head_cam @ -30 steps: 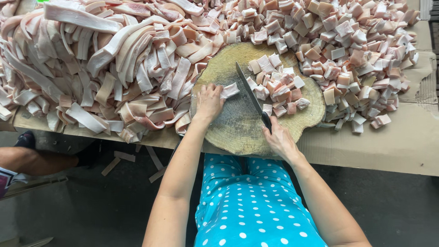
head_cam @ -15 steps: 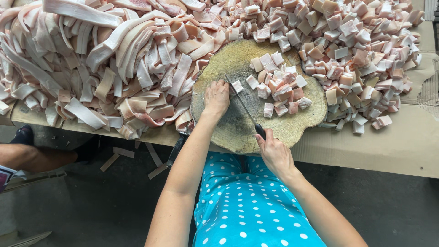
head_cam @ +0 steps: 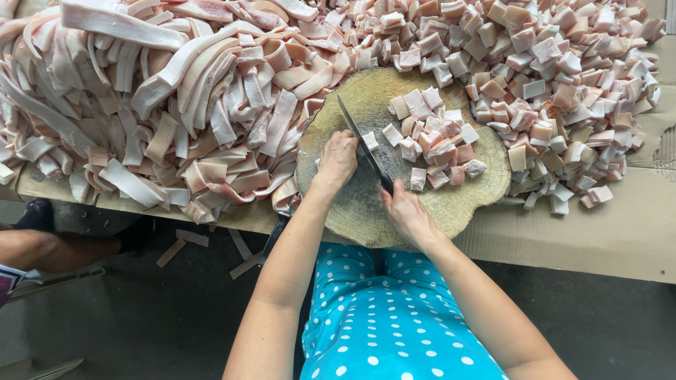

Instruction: The person chops strips of fat into small cubes using a knife on a round wooden block, occasionally pausing to sharpen the knife with a honing rod.

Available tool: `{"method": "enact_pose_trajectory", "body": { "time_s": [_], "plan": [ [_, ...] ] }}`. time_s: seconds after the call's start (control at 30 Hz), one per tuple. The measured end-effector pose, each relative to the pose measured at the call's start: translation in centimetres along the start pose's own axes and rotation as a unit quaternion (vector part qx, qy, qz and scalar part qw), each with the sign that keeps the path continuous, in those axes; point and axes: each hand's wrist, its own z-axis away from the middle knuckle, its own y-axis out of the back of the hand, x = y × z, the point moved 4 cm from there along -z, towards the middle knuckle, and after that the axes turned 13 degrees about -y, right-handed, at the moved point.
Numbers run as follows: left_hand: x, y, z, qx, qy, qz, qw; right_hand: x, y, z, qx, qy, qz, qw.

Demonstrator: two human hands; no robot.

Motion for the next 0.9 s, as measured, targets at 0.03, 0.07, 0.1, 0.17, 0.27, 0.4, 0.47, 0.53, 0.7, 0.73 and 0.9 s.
{"method": "enact_pose_trajectory", "body": {
  "time_s": [0.03,0.07,0.1,0.17,0.27,0.4,0.47,0.53,0.7,0.73,0.9],
  "plan": [
    [0.0,0.1,0.0,0.009,-0.004,0.009,1.0,-0.3,-0.2,-0.9,-0.011,-0.013,-0.011,1.0],
    [-0.1,0.1,0.0,0.018,-0.009,0.018,1.0,-0.7,-0.2,-1.9,-0.011,-0.013,-0.011,1.0],
    [-0.2,0.1,0.0,0.017,-0.008,0.018,1.0,-1.2,-0.5,-2.9,-0.017,-0.006,-0.017,1.0],
    [-0.3,0.2,0.1,0.021,-0.021,0.012,0.999,-2.1,-1.0,-4.7,-0.024,0.004,-0.022,0.999],
    [-0.5,-0.2,0.4,0.025,-0.008,0.026,0.999,-3.1,-0.9,-6.4,0.027,0.018,0.001,0.999],
    [0.0,-0.3,1.0,0.092,-0.029,0.026,0.995,-3.0,0.0,-6.2,0.015,0.026,-0.033,0.999],
    [0.0,-0.8,1.7,0.085,0.042,0.024,0.995,-2.9,0.6,-5.0,0.002,0.032,-0.054,0.998],
    [0.2,-0.7,2.0,0.098,0.041,0.025,0.994,-2.1,1.5,-3.1,-0.02,0.0,-0.067,0.998],
    [0.1,0.8,3.4,0.097,-0.042,0.096,0.99,-0.3,3.3,1.7,0.035,0.032,-0.029,0.998],
    [0.0,1.3,3.8,0.089,-0.005,0.052,0.995,0.0,3.3,2.7,0.035,0.029,-0.036,0.998],
    [0.6,1.5,4.3,0.036,0.073,-0.007,0.997,1.1,2.5,5.7,0.022,0.017,0.023,0.999]
  ]
}}
